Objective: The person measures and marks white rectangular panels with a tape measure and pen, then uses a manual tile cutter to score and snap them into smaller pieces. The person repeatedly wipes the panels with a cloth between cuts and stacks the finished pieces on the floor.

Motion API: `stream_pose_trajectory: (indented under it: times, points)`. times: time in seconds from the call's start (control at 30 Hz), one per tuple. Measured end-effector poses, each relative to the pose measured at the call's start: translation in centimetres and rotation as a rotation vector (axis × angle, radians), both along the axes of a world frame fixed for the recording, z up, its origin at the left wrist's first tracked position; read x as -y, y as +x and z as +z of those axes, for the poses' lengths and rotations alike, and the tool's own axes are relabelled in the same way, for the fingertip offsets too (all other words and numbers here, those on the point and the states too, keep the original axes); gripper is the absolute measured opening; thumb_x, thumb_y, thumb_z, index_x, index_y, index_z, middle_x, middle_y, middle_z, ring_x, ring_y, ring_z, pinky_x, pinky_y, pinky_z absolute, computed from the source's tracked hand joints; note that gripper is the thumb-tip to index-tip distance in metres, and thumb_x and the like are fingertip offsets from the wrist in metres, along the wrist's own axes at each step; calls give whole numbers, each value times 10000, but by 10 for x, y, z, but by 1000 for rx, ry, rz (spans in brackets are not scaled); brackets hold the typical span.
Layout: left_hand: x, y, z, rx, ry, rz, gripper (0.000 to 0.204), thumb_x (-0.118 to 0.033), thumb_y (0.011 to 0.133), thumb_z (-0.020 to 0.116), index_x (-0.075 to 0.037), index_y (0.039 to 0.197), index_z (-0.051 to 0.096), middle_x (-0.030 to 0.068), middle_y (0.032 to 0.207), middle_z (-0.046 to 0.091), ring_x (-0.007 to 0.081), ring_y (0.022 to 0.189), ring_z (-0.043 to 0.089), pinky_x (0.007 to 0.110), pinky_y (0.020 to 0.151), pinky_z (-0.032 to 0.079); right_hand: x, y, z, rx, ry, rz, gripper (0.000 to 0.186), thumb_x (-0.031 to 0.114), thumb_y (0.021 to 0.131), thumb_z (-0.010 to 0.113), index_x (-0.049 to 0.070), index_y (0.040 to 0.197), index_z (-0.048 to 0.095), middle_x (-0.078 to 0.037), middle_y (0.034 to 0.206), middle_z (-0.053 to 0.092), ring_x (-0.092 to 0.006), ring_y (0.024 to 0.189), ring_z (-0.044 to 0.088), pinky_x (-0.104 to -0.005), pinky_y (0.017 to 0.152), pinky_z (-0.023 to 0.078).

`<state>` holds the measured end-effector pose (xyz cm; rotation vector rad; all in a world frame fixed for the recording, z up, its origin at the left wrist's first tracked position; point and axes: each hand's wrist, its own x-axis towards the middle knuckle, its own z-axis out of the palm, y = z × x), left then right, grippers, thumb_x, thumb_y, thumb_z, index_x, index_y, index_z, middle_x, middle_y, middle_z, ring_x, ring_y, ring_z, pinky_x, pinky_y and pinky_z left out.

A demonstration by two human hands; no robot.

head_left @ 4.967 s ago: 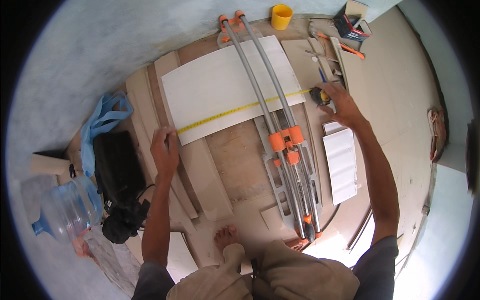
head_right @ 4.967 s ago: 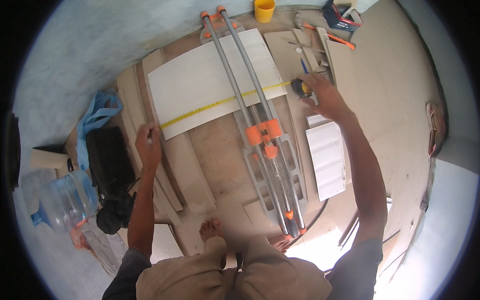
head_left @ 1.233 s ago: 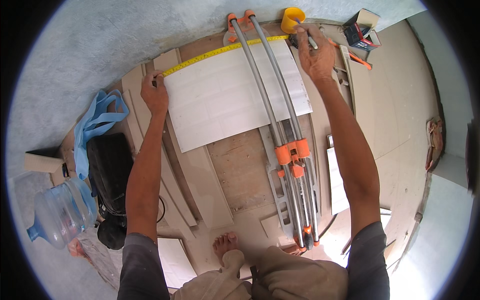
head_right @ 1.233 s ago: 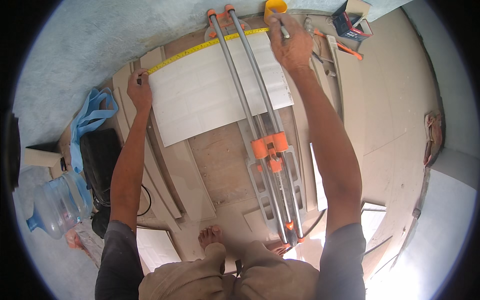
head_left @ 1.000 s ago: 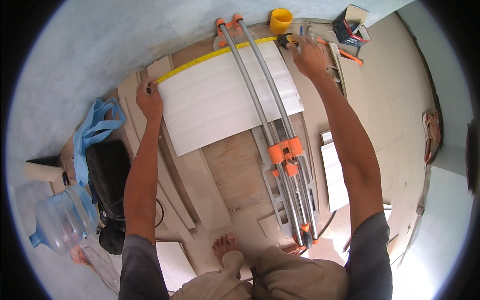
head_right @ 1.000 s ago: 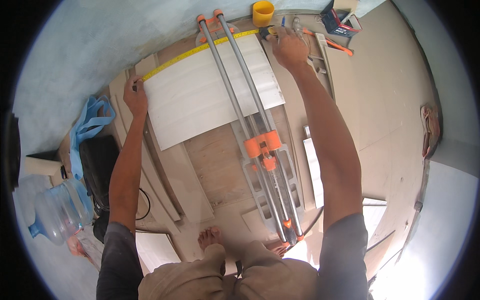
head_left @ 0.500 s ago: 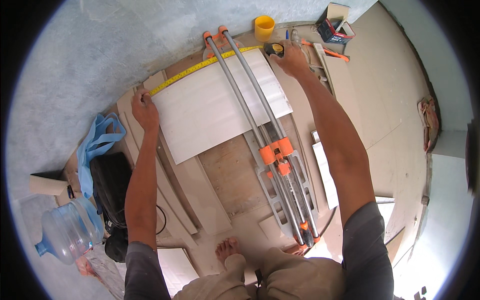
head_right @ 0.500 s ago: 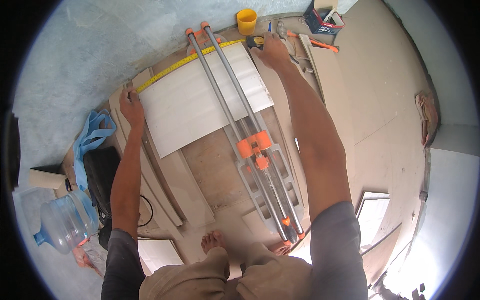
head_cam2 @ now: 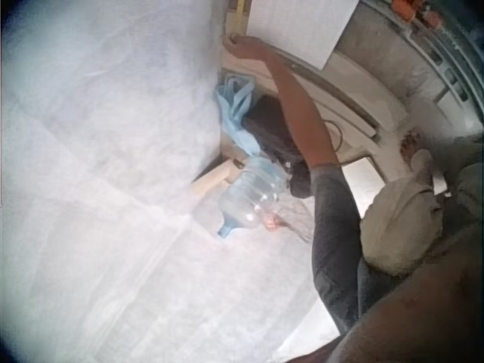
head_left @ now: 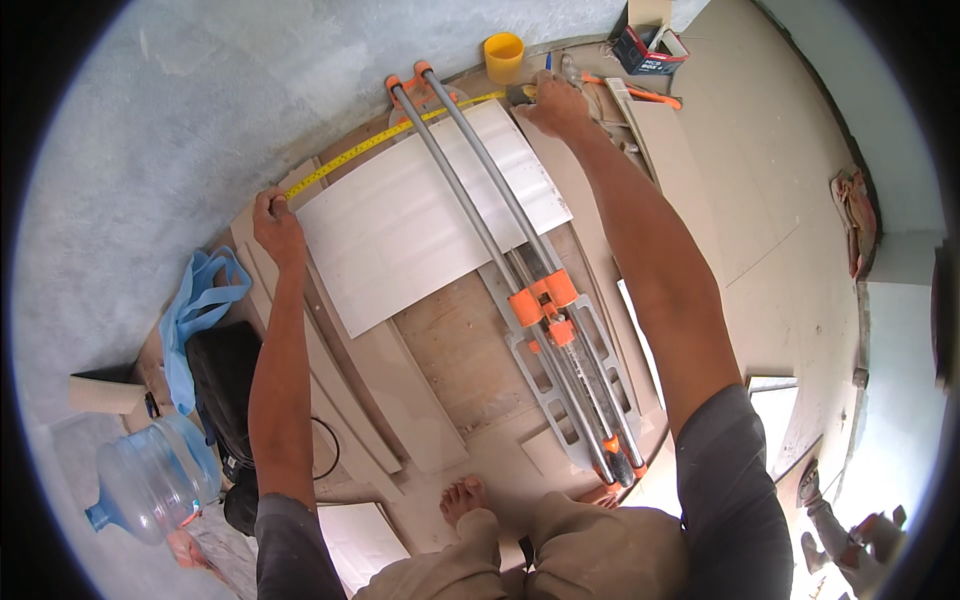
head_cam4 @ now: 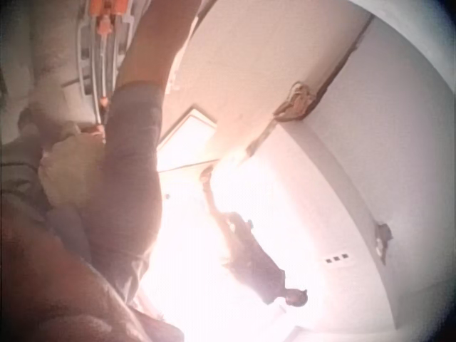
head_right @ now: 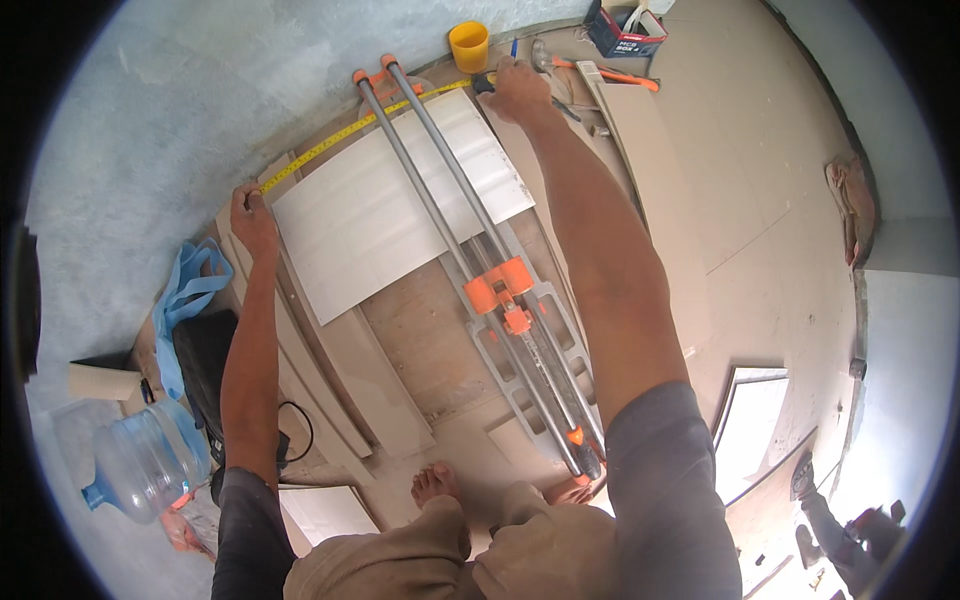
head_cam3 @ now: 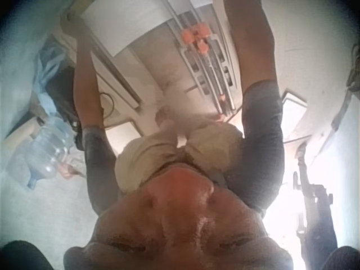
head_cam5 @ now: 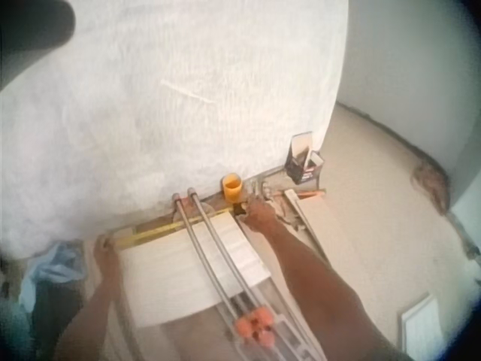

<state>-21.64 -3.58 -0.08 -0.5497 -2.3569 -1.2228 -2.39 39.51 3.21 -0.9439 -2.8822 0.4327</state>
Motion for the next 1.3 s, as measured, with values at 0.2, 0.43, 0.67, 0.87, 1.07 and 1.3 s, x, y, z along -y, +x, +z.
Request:
stream_pose_trajectory:
  times: [0.2, 0.43, 0.67, 0.87, 1.07, 1.3]
  points:
    - [-3, -5, 1, 61, 42, -20, 165, -83, 965, 568, -11, 1041, 695, 105, 958, 703, 201, 896, 633, 338, 867, 484, 14, 0, 11, 66, 7, -76, 739, 459, 852, 784, -14, 1364, 540, -230, 1392, 545, -379, 1240, 631, -465, 1022, 545]
    - [-9, -5, -9, 109, -68, -68, 174, -46, 966, 601, -48, 1079, 734, 97, 1001, 721, 210, 911, 655, 339, 860, 510, 1, 39, 23, -37, 158, -95, 775, 464, 809, 791, -3, 1372, 539, -228, 1367, 550, -371, 1190, 659, -467, 1009, 550]
    - [-54, 40, 6, 120, -137, -207, 299, -64, 986, 639, -115, 1268, 723, 123, 1157, 712, 250, 1084, 672, 360, 950, 523, -20, 141, 39, -96, 97, -202, 693, 433, 772, 790, 40, 1311, 601, -220, 1258, 610, -391, 1127, 665, -475, 958, 551]
    - [-62, 55, 2, 110, -181, -250, 358, -90, 988, 640, -135, 1342, 674, 147, 1295, 673, 294, 1195, 623, 410, 974, 517, -35, 251, 40, -148, 125, -391, 628, 412, 775, 802, 32, 1249, 641, -196, 1208, 628, -370, 1082, 676, -467, 949, 549]
    - [-43, 80, 1, 68, -295, -235, 370, -164, 990, 660, -60, 1345, 650, 165, 1326, 648, 347, 1276, 556, 466, 1111, 414, -31, 369, 16, -198, 115, -640, 584, 431, 764, 840, 33, 1163, 685, -192, 1125, 693, -364, 1064, 678, -463, 927, 536]
    - [-38, 155, 10, -93, -674, -490, 913, -523, 878, 759, -97, 1582, 364, 181, 1602, 389, 380, 1530, 282, 576, 1258, 180, -34, 447, -5, 0, 89, -923, 702, 578, 724, 844, -6, 1090, 712, -173, 1003, 750, -353, 991, 710, -469, 921, 533]
